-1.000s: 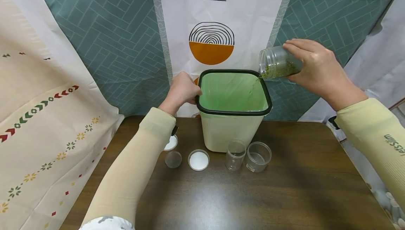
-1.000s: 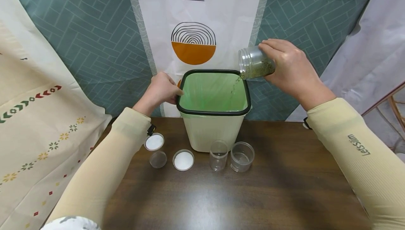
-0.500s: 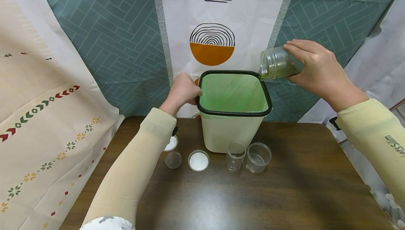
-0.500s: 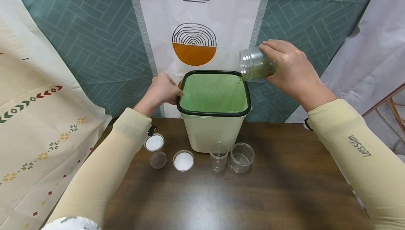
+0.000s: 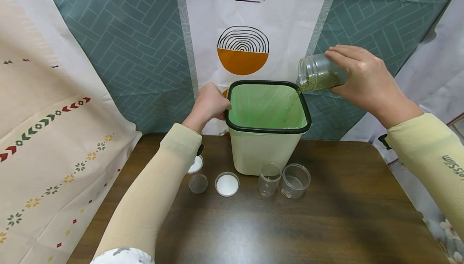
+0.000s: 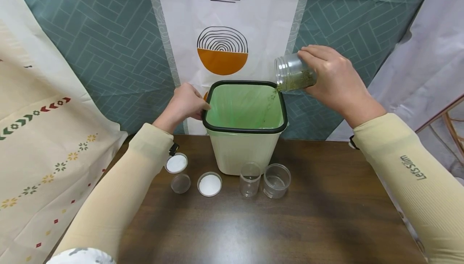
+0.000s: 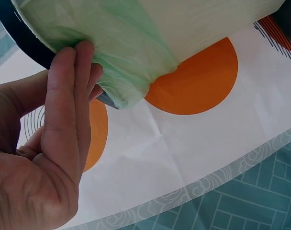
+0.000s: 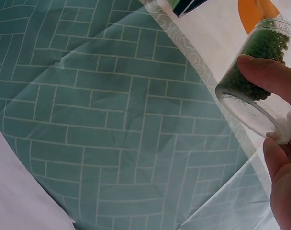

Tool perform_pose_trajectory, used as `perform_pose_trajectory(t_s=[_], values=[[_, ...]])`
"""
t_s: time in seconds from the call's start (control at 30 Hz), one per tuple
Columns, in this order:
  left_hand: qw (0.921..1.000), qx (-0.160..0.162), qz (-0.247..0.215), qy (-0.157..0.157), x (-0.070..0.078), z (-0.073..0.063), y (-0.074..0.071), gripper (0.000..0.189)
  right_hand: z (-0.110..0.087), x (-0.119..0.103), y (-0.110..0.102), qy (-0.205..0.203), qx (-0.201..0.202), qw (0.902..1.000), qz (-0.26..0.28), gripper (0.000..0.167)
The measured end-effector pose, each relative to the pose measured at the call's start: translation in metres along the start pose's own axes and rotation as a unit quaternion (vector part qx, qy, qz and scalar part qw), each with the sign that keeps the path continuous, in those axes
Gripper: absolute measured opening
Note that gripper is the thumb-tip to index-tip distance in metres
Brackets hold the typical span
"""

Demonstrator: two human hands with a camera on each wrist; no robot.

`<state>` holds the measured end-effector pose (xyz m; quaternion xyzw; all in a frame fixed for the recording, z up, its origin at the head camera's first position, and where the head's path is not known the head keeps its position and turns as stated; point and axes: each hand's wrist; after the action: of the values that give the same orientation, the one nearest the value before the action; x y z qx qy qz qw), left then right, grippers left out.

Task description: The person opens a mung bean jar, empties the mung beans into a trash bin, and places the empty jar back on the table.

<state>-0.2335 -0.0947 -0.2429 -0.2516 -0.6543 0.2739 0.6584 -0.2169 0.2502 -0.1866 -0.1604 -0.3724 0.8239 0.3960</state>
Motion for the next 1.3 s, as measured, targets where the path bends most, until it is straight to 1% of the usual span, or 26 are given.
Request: perform_pose_trajectory(t_s=[0.2,0.73,1.07,1.3], values=[[1.0000,-0.001,0.000,-0.003,0.0000,0.0009,0.0004,0.023,0.0008,0.0005,0.0010,-0.002,0.001,1.0000,0.001,0.087],[1.0000,0.003,0.009,-0.003,-0.0020,0.0016,-0.0003,0.027,0.0024,-0.0003,0.0016,0.009,-0.010,0.9999,-0.003,0.089],[0.9998,-0.001,0.013,-0.012,0.0001,0.0029,0.0009,0.021,0.0011,-0.0004,-0.0002,0.018,-0.019,0.9996,-0.004,0.091],[0.9997,0.002,0.021,-0.012,-0.0002,0.0025,0.0002,0.017,0.0012,0.0007,0.0005,0.005,-0.010,0.9999,-0.004,0.089]])
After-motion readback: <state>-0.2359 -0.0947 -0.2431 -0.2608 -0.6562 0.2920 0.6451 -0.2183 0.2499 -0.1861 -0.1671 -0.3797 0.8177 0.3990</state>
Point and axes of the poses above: each hand's wrist, its own z-axis towards the middle knuckle, its own y-axis out of the palm, x = y × z, and after that the axes turned 5 degrees about z, right-handed
